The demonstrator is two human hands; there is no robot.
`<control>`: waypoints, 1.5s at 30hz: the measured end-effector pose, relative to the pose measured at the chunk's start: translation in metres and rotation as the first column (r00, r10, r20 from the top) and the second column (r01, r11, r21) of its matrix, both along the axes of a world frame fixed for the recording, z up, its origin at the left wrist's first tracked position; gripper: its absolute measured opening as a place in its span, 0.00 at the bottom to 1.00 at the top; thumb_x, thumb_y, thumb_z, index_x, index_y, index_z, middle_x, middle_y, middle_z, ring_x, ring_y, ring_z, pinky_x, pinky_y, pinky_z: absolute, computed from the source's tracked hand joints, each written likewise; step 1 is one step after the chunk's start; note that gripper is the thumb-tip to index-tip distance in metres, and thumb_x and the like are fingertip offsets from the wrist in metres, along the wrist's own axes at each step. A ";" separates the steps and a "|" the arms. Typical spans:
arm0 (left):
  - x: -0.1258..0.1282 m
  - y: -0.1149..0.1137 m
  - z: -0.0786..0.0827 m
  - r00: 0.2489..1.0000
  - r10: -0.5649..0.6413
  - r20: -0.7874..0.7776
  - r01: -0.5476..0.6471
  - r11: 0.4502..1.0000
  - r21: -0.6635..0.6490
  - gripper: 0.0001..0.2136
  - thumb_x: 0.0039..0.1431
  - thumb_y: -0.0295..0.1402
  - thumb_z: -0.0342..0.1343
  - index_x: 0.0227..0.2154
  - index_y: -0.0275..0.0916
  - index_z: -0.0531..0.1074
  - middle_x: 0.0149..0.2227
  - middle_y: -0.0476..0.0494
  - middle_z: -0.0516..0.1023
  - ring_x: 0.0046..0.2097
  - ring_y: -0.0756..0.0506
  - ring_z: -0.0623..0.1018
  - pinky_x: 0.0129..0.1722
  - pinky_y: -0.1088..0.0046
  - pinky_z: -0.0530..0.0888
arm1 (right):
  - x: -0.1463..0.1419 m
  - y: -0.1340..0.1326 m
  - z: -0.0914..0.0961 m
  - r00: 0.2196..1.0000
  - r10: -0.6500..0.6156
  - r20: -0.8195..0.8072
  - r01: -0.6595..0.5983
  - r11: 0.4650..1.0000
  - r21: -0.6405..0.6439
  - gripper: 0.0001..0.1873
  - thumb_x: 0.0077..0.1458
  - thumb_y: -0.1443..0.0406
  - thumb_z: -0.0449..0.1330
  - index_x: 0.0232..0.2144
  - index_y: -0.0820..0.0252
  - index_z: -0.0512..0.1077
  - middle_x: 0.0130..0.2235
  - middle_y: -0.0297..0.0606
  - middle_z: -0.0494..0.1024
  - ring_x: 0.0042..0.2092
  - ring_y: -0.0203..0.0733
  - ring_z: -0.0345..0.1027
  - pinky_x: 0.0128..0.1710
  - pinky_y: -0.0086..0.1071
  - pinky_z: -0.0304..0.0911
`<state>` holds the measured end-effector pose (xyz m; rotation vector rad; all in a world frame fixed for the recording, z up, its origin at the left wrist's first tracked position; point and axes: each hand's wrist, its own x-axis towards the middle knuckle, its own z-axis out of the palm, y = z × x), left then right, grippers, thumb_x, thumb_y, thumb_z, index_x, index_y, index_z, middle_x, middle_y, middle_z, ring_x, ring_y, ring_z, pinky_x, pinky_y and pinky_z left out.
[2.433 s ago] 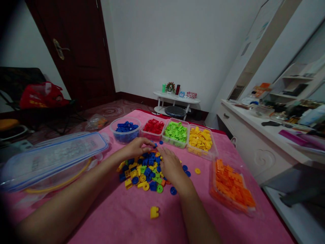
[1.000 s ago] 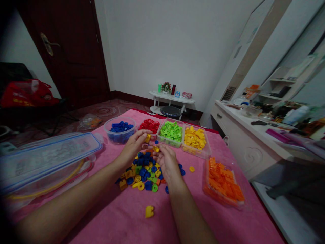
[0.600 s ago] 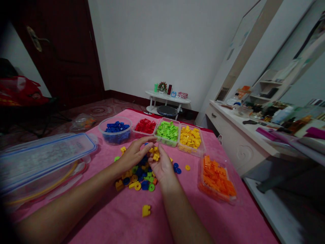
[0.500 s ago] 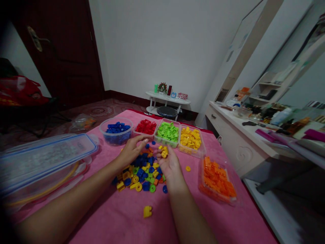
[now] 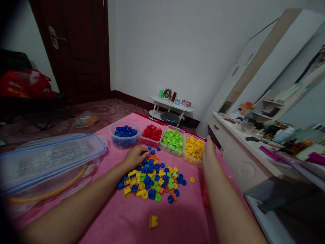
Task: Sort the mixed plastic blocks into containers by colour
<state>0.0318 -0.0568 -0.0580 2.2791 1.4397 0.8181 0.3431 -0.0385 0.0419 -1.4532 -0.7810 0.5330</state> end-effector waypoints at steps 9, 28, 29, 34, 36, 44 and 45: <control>-0.002 0.000 -0.002 1.000 0.023 -0.007 -0.023 1.000 0.002 0.13 0.59 0.40 0.49 0.33 0.44 0.78 0.37 0.47 0.80 0.37 0.46 0.75 0.32 0.73 0.63 | -0.097 -0.070 -0.044 0.726 0.602 0.332 -0.554 0.798 -0.237 0.12 0.43 0.62 0.62 0.32 0.60 0.76 0.36 0.39 0.79 0.37 0.42 0.72 0.38 0.35 0.67; 0.000 0.002 -0.003 0.999 0.046 -0.015 -0.046 0.999 -0.022 0.13 0.59 0.41 0.49 0.33 0.45 0.78 0.35 0.48 0.81 0.37 0.46 0.76 0.31 0.74 0.62 | -0.141 -0.094 -0.066 0.307 0.650 0.695 -0.498 0.732 -0.465 0.17 0.45 0.68 0.60 0.41 0.54 0.75 0.41 0.36 0.76 0.40 0.41 0.68 0.40 0.32 0.59; 0.000 0.002 -0.003 0.999 0.044 -0.012 -0.044 0.999 -0.019 0.13 0.59 0.41 0.49 0.33 0.45 0.78 0.35 0.48 0.81 0.37 0.46 0.76 0.31 0.74 0.62 | -0.144 -0.096 -0.069 0.296 0.653 0.697 -0.504 0.727 -0.467 0.17 0.45 0.68 0.60 0.40 0.54 0.76 0.40 0.37 0.76 0.39 0.41 0.68 0.40 0.32 0.59; 0.000 0.001 -0.003 0.999 0.039 -0.018 -0.039 0.999 -0.020 0.13 0.59 0.41 0.48 0.34 0.45 0.78 0.35 0.48 0.81 0.37 0.47 0.76 0.30 0.74 0.62 | -0.146 -0.098 -0.077 0.330 0.649 0.685 -0.504 0.735 -0.454 0.11 0.46 0.68 0.60 0.35 0.56 0.76 0.35 0.35 0.75 0.32 0.38 0.66 0.34 0.30 0.58; 0.000 0.000 -0.002 0.998 0.046 -0.033 -0.047 0.999 -0.026 0.13 0.59 0.41 0.49 0.34 0.45 0.79 0.36 0.48 0.81 0.38 0.47 0.76 0.31 0.74 0.62 | -0.145 -0.099 -0.077 0.342 0.647 0.681 -0.522 0.734 -0.435 0.13 0.46 0.66 0.61 0.38 0.55 0.76 0.36 0.35 0.75 0.34 0.38 0.67 0.35 0.30 0.59; 0.001 -0.001 0.001 0.997 0.050 -0.062 -0.052 0.998 -0.029 0.14 0.59 0.40 0.48 0.34 0.44 0.78 0.37 0.47 0.80 0.39 0.46 0.76 0.33 0.74 0.64 | -0.160 -0.105 -0.077 0.373 0.581 0.723 -0.414 0.802 -0.431 0.16 0.49 0.62 0.60 0.43 0.53 0.75 0.35 0.36 0.78 0.34 0.41 0.70 0.35 0.30 0.59; 0.001 -0.002 0.001 0.997 0.049 -0.066 -0.051 0.998 -0.023 0.13 0.59 0.40 0.48 0.34 0.43 0.78 0.37 0.46 0.80 0.39 0.46 0.76 0.34 0.74 0.64 | -0.162 -0.106 -0.077 0.376 0.564 0.735 -0.383 0.817 -0.431 0.16 0.49 0.63 0.60 0.42 0.53 0.75 0.34 0.35 0.78 0.33 0.40 0.69 0.33 0.30 0.58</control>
